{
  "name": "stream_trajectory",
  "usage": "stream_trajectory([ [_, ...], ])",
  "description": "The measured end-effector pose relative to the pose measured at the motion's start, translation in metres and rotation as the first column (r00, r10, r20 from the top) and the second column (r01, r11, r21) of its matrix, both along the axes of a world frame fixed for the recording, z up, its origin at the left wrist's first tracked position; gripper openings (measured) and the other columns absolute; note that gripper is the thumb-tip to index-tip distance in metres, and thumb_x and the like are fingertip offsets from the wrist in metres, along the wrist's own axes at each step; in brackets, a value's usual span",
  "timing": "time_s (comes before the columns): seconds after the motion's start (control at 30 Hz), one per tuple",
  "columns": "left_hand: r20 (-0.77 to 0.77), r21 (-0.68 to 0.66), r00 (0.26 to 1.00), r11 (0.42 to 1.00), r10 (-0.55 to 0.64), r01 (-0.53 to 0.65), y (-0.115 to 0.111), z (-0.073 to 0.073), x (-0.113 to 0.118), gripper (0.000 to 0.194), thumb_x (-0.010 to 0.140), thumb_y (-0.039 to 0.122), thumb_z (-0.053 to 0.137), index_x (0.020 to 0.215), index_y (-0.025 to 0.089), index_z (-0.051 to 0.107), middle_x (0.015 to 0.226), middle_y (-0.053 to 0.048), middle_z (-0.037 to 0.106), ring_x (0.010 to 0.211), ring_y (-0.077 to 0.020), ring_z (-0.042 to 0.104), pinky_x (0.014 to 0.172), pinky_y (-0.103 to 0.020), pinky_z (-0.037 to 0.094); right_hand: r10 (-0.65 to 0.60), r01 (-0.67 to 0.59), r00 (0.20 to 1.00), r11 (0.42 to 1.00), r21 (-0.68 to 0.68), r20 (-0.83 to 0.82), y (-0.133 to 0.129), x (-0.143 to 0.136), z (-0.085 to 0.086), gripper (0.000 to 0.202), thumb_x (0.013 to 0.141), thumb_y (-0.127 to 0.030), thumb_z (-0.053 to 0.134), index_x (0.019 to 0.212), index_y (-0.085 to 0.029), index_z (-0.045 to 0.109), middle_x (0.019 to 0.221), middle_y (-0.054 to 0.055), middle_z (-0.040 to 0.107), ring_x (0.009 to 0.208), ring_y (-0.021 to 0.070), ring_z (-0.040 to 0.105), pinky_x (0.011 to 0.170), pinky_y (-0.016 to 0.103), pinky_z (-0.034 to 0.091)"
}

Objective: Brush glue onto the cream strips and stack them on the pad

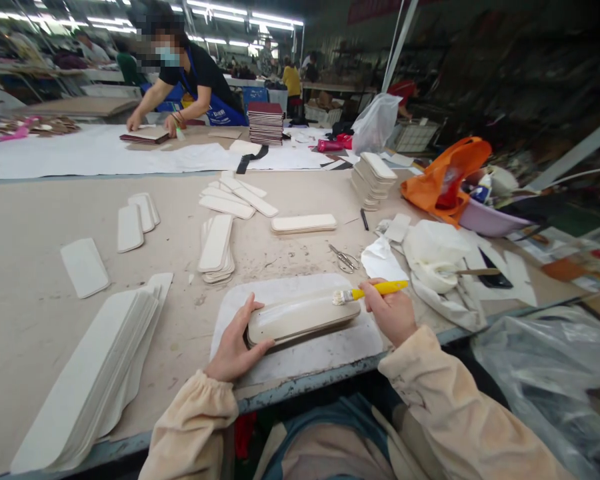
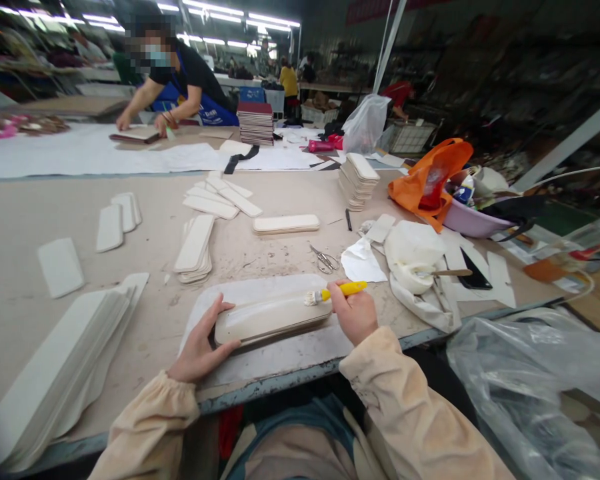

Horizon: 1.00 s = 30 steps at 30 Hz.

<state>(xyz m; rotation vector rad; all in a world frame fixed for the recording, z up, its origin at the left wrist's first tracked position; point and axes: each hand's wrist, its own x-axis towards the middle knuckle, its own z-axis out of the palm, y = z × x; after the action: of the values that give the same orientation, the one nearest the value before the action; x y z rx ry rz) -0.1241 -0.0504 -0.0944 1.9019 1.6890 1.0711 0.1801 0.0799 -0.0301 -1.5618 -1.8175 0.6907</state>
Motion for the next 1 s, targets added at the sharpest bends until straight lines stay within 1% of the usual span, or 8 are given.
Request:
stream_trajectory([
  [0.13, -0.009, -0.007, 1.0, 1.0, -0.002, 0.002, 0.0, 0.0, 0.0, 0.09, 0.08, 0.037, 0.066, 0.151, 0.023, 0.012, 0.134, -0.012, 0.049, 0.128, -0.0283, 0.045, 0.11, -0.048, 0.034, -0.06, 0.058, 0.997, 0.997, 0.046, 0.055, -0.002, 0.011, 0.008, 0.034, 0.087, -0.049, 0.047, 0.077, -0.02, 0.063, 0.048, -0.003, 0.056, 0.054, 0.0159, 0.057, 0.062, 0.027, 0.041],
  [0.23, -0.001, -0.003, 1.0, 1.0, -0.01, 0.01, 0.001, 0.0, 0.0, 0.091, 0.079, 0.037, 0.067, 0.15, 0.022, 0.013, 0.133, -0.013, 0.049, 0.127, -0.0297, 0.045, 0.109, -0.049, 0.035, -0.029, 0.035, 0.993, 0.998, 0.054, -0.118, -0.015, -0.004, 0.015, 0.033, 0.087, -0.049, 0.05, 0.08, -0.019, 0.062, 0.048, -0.004, 0.054, 0.052, 0.0145, 0.054, 0.059, 0.027, 0.041],
  [0.33, 0.036, 0.001, 0.999, 1.0, -0.018, 0.018, 0.0, 0.0, 0.0, 0.094, 0.076, 0.038, 0.069, 0.15, 0.021, 0.013, 0.131, -0.013, 0.049, 0.125, -0.0299, 0.047, 0.108, -0.049, 0.035, 0.072, -0.112, 0.909, 0.991, -0.075, -0.411, -0.033, -0.04, 0.019, 0.034, 0.088, -0.051, 0.051, 0.08, -0.018, 0.059, 0.046, -0.005, 0.048, 0.043, 0.0111, 0.044, 0.048, 0.024, 0.037],
  [0.43, 0.07, 0.008, 0.997, 0.999, -0.036, 0.036, 0.0, -0.001, 0.0, 0.096, 0.076, 0.039, 0.07, 0.15, 0.02, 0.013, 0.13, -0.013, 0.05, 0.123, -0.0292, 0.048, 0.107, -0.048, 0.036, 0.11, -0.283, 0.807, 0.935, -0.216, -0.58, -0.048, -0.081, 0.017, 0.035, 0.087, -0.053, 0.052, 0.08, -0.019, 0.057, 0.045, -0.007, 0.046, 0.038, 0.0093, 0.038, 0.04, 0.023, 0.03],
  [0.5, 0.094, 0.002, 0.995, 0.999, -0.044, 0.045, 0.0, -0.003, 0.0, 0.096, 0.076, 0.039, 0.07, 0.15, 0.021, 0.012, 0.13, -0.013, 0.05, 0.12, -0.0279, 0.05, 0.104, -0.046, 0.039, 0.141, -0.362, 0.783, 0.896, -0.259, -0.605, -0.055, -0.103, 0.01, 0.035, 0.087, -0.052, 0.051, 0.078, -0.019, 0.056, 0.044, -0.007, 0.047, 0.037, 0.0092, 0.038, 0.04, 0.023, 0.03],
  [0.6, 0.106, -0.012, 0.994, 0.999, -0.041, 0.043, 0.0, -0.004, 0.0, 0.097, 0.076, 0.039, 0.07, 0.151, 0.021, 0.011, 0.13, -0.013, 0.049, 0.118, -0.027, 0.051, 0.102, -0.045, 0.042, 0.239, -0.413, 0.818, 0.878, -0.244, -0.524, -0.058, -0.118, -0.002, 0.036, 0.089, -0.049, 0.049, 0.067, -0.02, 0.055, 0.044, -0.005, 0.047, 0.04, 0.0098, 0.042, 0.046, 0.024, 0.036],
  [0.77, 0.036, 0.015, 0.997, 0.998, -0.063, 0.063, 0.001, -0.001, 0.0, 0.095, 0.077, 0.04, 0.068, 0.151, 0.021, 0.012, 0.128, -0.013, 0.05, 0.12, -0.0283, 0.05, 0.104, -0.047, 0.04, 0.301, -0.375, 0.885, 0.913, -0.161, -0.355, -0.051, -0.102, -0.008, 0.042, 0.091, -0.044, 0.046, 0.056, -0.021, 0.052, 0.049, -0.003, 0.053, 0.054, 0.0122, 0.054, 0.066, 0.025, 0.043],
  [1.0, -0.023, 0.014, 0.998, 0.998, -0.056, 0.056, 0.0, 0.001, 0.0, 0.091, 0.079, 0.039, 0.066, 0.151, 0.023, 0.013, 0.13, -0.012, 0.05, 0.122, -0.0278, 0.049, 0.106, -0.047, 0.039, 0.185, -0.21, 0.964, 0.97, -0.119, -0.191, -0.032, -0.046, -0.001, 0.04, 0.089, -0.047, 0.047, 0.06, -0.022, 0.055, 0.05, -0.002, 0.056, 0.056, 0.015, 0.057, 0.064, 0.027, 0.044],
])
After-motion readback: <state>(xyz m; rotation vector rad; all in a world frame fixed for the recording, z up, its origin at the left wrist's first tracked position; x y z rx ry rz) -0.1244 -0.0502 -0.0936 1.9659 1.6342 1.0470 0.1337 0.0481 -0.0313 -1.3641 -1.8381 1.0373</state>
